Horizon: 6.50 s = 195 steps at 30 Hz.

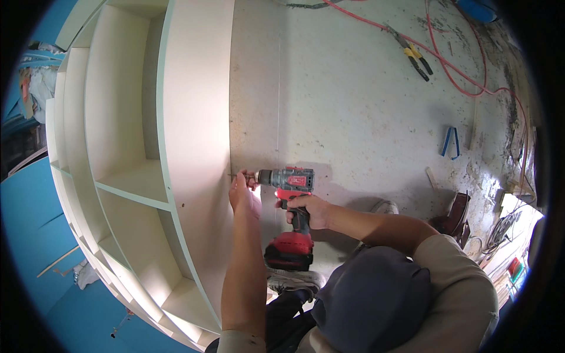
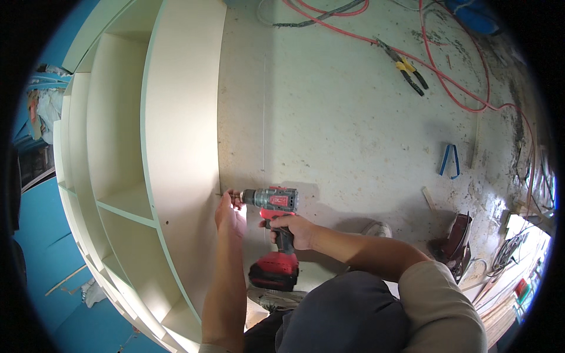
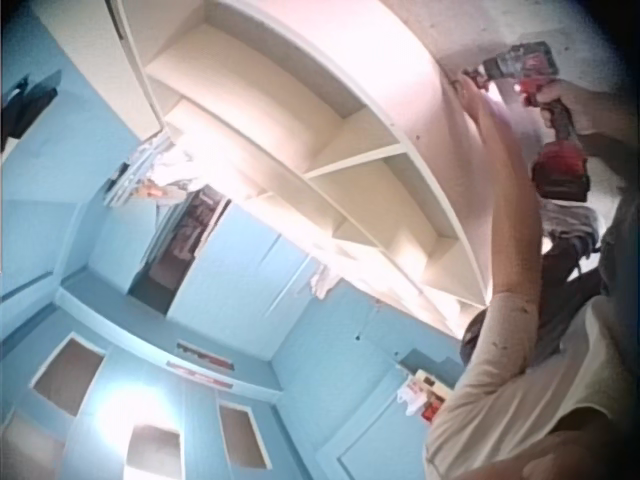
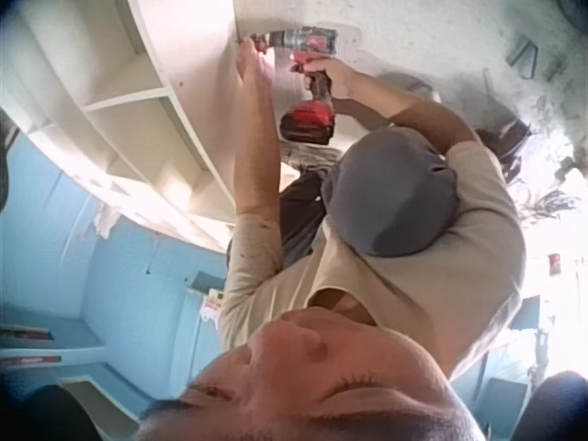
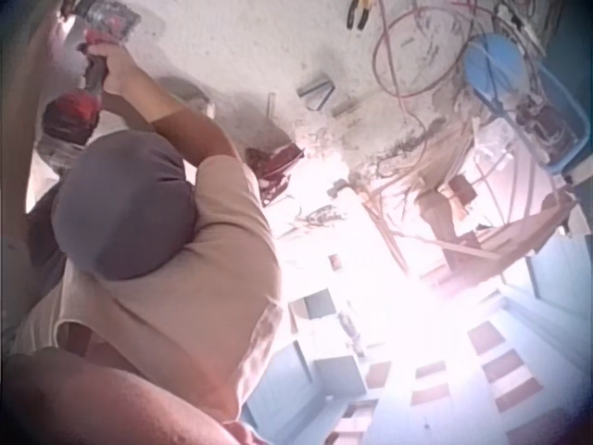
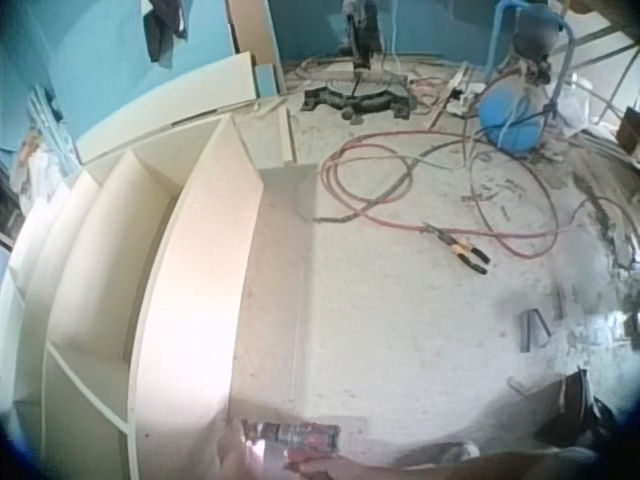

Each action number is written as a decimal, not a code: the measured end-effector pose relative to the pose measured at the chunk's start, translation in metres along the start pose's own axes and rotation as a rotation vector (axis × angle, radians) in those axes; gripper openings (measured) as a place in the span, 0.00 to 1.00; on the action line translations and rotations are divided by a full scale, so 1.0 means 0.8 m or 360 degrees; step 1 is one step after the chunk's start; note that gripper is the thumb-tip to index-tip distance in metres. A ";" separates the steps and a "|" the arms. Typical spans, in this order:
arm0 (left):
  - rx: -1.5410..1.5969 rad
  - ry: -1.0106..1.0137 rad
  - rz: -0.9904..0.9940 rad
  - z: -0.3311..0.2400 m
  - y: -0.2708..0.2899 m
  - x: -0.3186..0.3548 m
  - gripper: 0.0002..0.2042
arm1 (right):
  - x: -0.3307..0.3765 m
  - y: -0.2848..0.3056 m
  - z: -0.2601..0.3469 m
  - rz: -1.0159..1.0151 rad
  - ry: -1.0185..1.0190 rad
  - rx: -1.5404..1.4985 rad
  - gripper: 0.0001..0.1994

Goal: The person uses a cordless drill to drive screws into a white wooden shelving unit, securing shelves and side panels. The person repositions the unit and continues fastening components from different angles.

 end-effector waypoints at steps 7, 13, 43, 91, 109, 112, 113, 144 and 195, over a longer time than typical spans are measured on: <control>-0.0008 0.0027 0.0023 0.010 0.002 -0.024 0.10 | -0.015 -0.006 0.009 0.0066 0.0180 -0.0003 0.18; 0.0012 0.0031 0.0092 0.017 0.010 -0.018 0.11 | -0.016 -0.001 0.006 -0.0012 0.0135 0.0023 0.21; 0.0172 0.0043 0.0192 0.046 0.014 0.014 0.11 | -0.019 -0.008 0.001 -0.0136 0.0135 0.0222 0.30; -0.1971 -0.0943 0.0998 -0.257 0.148 0.151 0.31 | -0.027 -0.002 0.012 0.0050 0.0063 0.0268 0.30; -0.1801 -0.0920 0.0996 -0.273 0.133 0.139 0.32 | -0.036 0.001 0.017 -0.0150 0.0018 0.0378 0.18; -0.1798 -0.0890 0.1037 -0.274 0.130 0.140 0.31 | -0.035 0.005 0.018 -0.0090 0.0014 0.0411 0.18; -0.1777 -0.0891 0.1033 -0.274 0.130 0.140 0.31 | -0.033 0.003 0.017 -0.0157 0.0015 0.0438 0.18; -0.1782 -0.0895 0.1014 -0.270 0.132 0.140 0.34 | -0.043 0.002 0.027 -0.0395 0.0092 0.0417 0.17; -0.2257 -0.0937 0.0674 -0.264 0.140 0.152 0.12 | -0.072 0.005 0.030 -0.0029 0.0036 0.0371 0.25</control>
Point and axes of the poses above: each hand's wrist, its own x-axis away from the middle knuckle, its own y-axis out of the back of the hand, z = x × y, the point moved 8 cm from there along -x, towards the middle knuckle, and after that the axes turned 15 degrees about -y, right-handed, at the moved point
